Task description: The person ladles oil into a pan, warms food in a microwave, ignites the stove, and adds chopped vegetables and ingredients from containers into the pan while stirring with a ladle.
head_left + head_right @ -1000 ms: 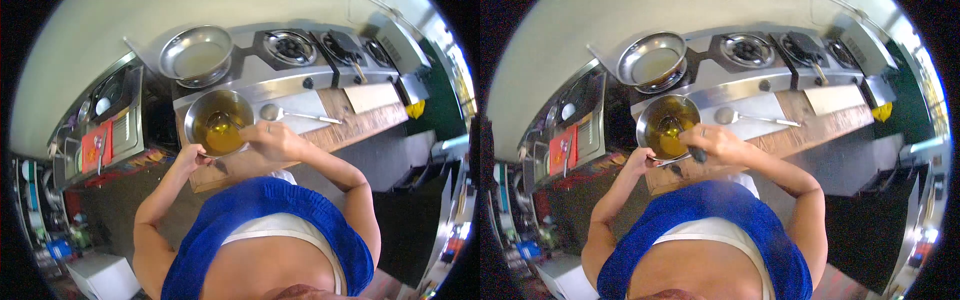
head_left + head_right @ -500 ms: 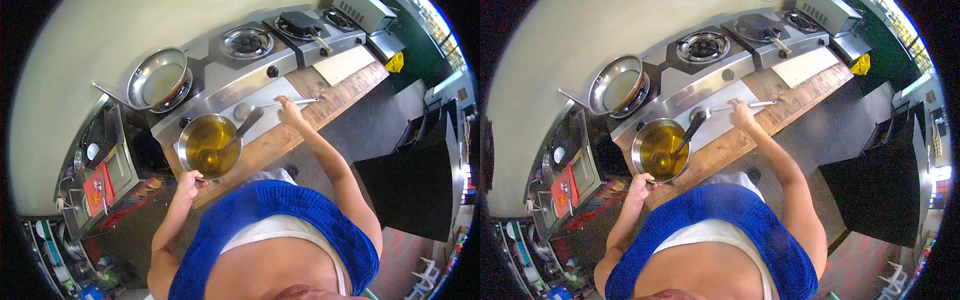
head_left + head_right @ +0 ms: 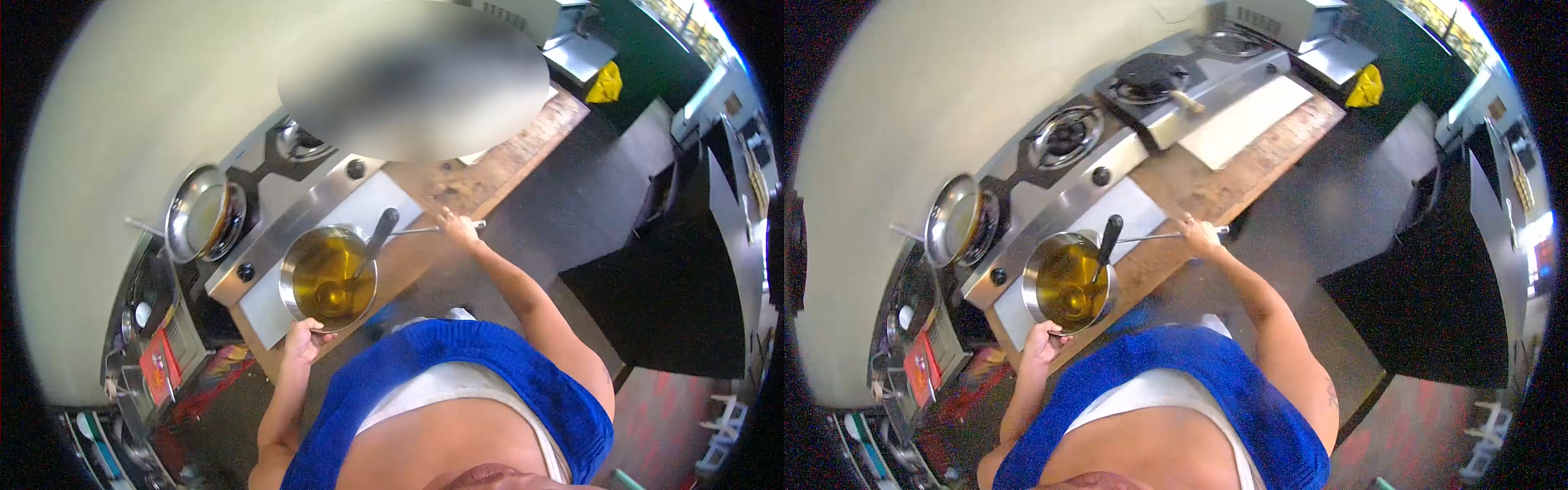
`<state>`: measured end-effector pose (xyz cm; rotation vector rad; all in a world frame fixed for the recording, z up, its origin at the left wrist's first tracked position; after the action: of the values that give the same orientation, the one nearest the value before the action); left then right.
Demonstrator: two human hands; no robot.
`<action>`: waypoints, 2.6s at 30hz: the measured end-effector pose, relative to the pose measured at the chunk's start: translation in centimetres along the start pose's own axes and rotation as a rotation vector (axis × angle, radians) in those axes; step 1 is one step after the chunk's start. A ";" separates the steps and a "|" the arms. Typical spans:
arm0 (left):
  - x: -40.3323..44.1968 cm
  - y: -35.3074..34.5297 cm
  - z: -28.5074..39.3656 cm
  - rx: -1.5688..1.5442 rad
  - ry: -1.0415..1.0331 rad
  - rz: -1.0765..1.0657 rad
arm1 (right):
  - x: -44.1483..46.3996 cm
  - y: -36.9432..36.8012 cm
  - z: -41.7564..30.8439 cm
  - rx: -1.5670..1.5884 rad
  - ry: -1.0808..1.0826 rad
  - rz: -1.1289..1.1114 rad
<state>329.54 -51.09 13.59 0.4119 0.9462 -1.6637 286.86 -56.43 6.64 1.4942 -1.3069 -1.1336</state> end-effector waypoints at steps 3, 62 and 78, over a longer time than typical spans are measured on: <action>2.5 -5.7 -0.3 0.018 0.019 -0.097 | -8.3 -1.2 8.0 0.279 -0.230 0.172; 75.2 -158.7 -24.6 0.704 0.581 -0.799 | -33.1 24.9 124.8 0.652 -1.669 0.912; 90.2 -205.3 -38.5 0.798 0.551 -0.911 | -39.4 35.7 157.8 0.327 -1.462 2.056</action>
<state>102.93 -68.73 3.34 1.1329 0.8654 -2.8582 123.31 -25.21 5.95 -1.2429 -2.6303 -0.2207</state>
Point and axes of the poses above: each hand's wrist, its own x-axis towards the middle knuckle, its own y-axis out of the back of the hand, z = x × y, the point moved 6 cm from there along x, towards the middle knuckle, and after that the axes turned 7 degrees about -z, right-handed, at the moved point
